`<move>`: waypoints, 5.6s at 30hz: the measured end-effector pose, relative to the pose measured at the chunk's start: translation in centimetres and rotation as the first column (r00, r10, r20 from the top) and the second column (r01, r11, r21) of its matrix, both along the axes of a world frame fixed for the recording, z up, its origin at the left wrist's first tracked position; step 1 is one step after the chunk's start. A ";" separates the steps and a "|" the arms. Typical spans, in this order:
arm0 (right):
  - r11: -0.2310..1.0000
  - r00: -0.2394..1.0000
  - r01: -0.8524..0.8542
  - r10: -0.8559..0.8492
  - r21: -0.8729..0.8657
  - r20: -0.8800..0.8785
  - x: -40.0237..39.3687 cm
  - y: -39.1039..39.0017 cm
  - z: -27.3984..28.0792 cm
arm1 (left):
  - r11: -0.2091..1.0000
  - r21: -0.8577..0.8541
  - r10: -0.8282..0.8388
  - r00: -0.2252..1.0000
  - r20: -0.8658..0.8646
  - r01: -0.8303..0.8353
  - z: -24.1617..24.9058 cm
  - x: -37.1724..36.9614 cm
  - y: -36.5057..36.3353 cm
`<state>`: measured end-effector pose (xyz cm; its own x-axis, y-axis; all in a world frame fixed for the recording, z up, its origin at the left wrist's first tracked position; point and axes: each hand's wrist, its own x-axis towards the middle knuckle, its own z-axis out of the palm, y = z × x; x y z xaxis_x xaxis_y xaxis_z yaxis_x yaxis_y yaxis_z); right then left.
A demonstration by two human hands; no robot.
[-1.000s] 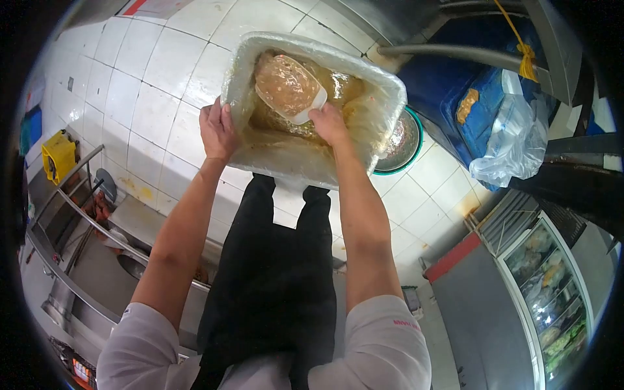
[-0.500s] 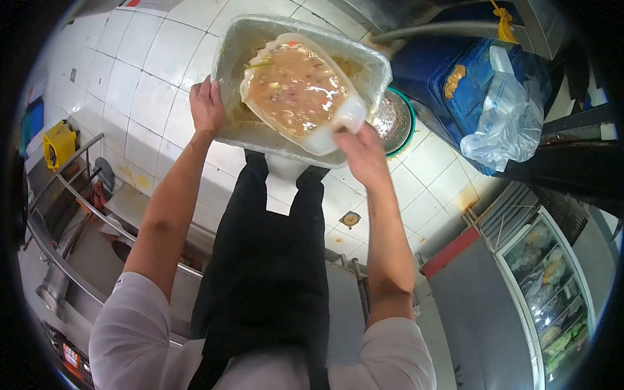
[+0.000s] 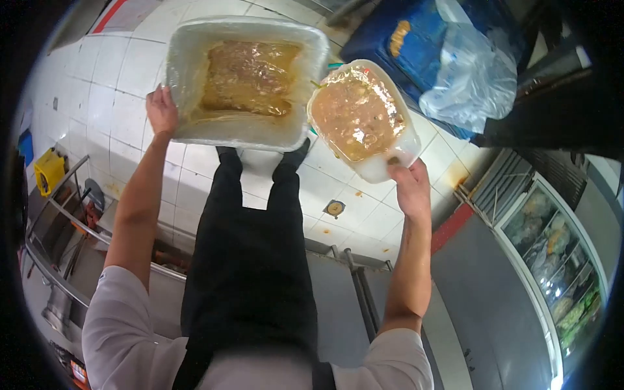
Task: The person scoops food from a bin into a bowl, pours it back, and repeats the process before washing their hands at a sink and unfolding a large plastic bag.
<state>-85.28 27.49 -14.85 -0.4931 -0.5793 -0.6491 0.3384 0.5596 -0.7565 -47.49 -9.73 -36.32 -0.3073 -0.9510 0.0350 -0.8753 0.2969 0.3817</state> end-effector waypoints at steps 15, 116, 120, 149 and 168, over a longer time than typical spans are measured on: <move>0.955 0.998 0.059 -0.062 0.291 0.000 -2.3 14.7 -17.8 | 1.000 -0.022 -0.004 0.989 0.146 0.007 -0.3 -0.5 0.2; 0.505 0.756 -0.343 0.649 0.792 -0.086 -4.4 7.0 -20.8 | 1.000 0.016 -0.003 0.992 0.123 0.001 -1.0 -0.1 0.1; 0.456 0.772 -0.354 0.635 0.817 -0.020 -4.4 4.6 -18.7 | 1.000 0.001 -0.011 0.996 0.085 0.011 -0.5 -0.4 0.4; 0.949 0.877 -0.045 0.188 0.314 -0.443 7.8 -10.3 5.1 | 0.995 0.086 -0.037 0.994 -0.102 0.046 -0.1 0.1 -0.5; 0.734 0.692 -0.577 0.672 0.359 -0.263 16.0 -24.7 -19.2 | 0.977 0.171 -0.102 0.986 -0.133 0.125 9.5 -1.9 5.1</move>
